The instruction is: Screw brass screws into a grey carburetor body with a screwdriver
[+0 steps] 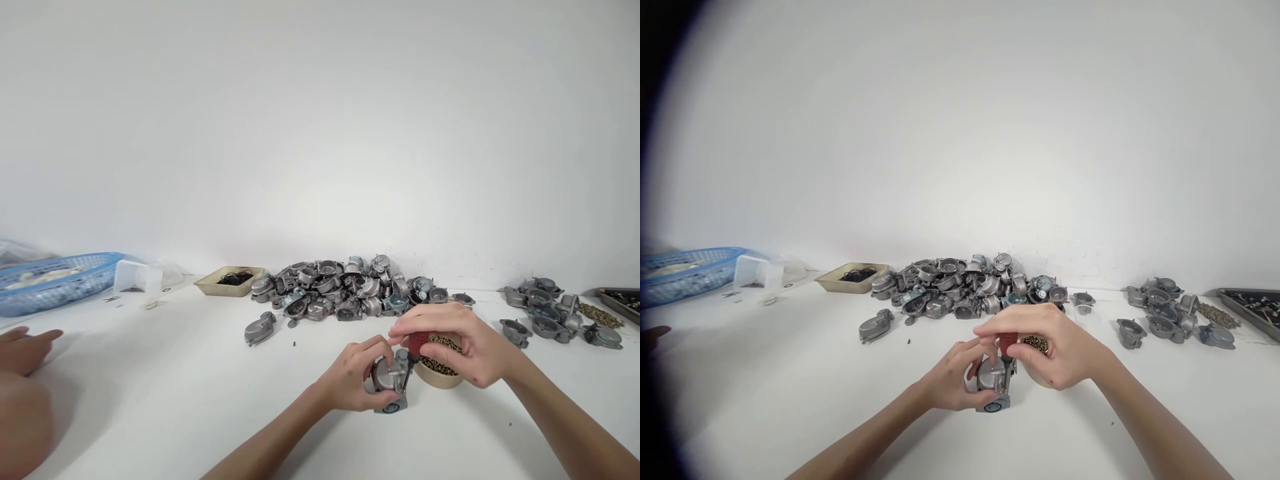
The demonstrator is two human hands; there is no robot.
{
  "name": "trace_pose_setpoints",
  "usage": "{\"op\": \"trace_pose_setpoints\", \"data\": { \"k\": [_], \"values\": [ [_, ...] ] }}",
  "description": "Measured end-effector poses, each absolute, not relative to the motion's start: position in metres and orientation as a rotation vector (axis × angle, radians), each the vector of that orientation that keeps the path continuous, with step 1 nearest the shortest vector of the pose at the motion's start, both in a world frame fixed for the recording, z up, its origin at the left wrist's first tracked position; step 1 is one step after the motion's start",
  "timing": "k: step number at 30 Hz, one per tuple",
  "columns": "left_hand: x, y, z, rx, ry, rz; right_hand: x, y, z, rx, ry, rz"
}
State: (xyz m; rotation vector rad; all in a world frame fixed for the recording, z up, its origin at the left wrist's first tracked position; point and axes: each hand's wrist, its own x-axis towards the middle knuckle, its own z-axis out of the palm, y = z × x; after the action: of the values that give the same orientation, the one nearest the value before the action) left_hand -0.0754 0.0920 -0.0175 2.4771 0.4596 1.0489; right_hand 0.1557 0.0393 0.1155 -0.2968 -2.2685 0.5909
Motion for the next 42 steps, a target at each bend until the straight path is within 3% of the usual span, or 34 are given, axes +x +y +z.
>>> {"op": "trace_pose_setpoints", "data": {
  "k": [3, 9, 15, 17, 25, 30, 33, 40, 42],
  "values": [
    [-0.076, 0.091, -0.014, 2.474, 0.458, 1.024, 0.157, 0.043, 0.111, -0.369, -2.168, 0.677],
    [-0.076, 0.089, -0.01, 2.466, 0.431, 1.026, 0.152, 0.047, 0.101, -0.451, -2.118, 0.348],
    [-0.075, 0.091, -0.013, 2.452, 0.39, 1.062, 0.152, 0.042, 0.11, -0.339, -2.149, 0.83],
    [-0.075, 0.09, -0.011, 2.442, 0.386, 1.05, 0.153, 0.044, 0.106, -0.389, -2.087, 0.85],
    [-0.074, 0.09, -0.011, 2.449, 0.367, 1.059, 0.145, 0.041, 0.099, -0.431, -2.104, 0.349],
    [-0.074, 0.091, -0.014, 2.489, 0.367, 1.135, 0.148, 0.041, 0.107, -0.293, -2.097, 0.89],
    [-0.074, 0.09, -0.013, 2.473, 0.363, 1.122, 0.147, 0.045, 0.103, -0.342, -1.946, 0.99],
    [-0.074, 0.087, -0.009, 2.492, 0.317, 1.119, 0.143, 0.044, 0.103, -0.706, -1.881, 0.62],
    [-0.075, 0.088, -0.01, 2.489, 0.334, 1.081, 0.148, 0.043, 0.108, -0.673, -1.971, 0.676]
  ]
}}
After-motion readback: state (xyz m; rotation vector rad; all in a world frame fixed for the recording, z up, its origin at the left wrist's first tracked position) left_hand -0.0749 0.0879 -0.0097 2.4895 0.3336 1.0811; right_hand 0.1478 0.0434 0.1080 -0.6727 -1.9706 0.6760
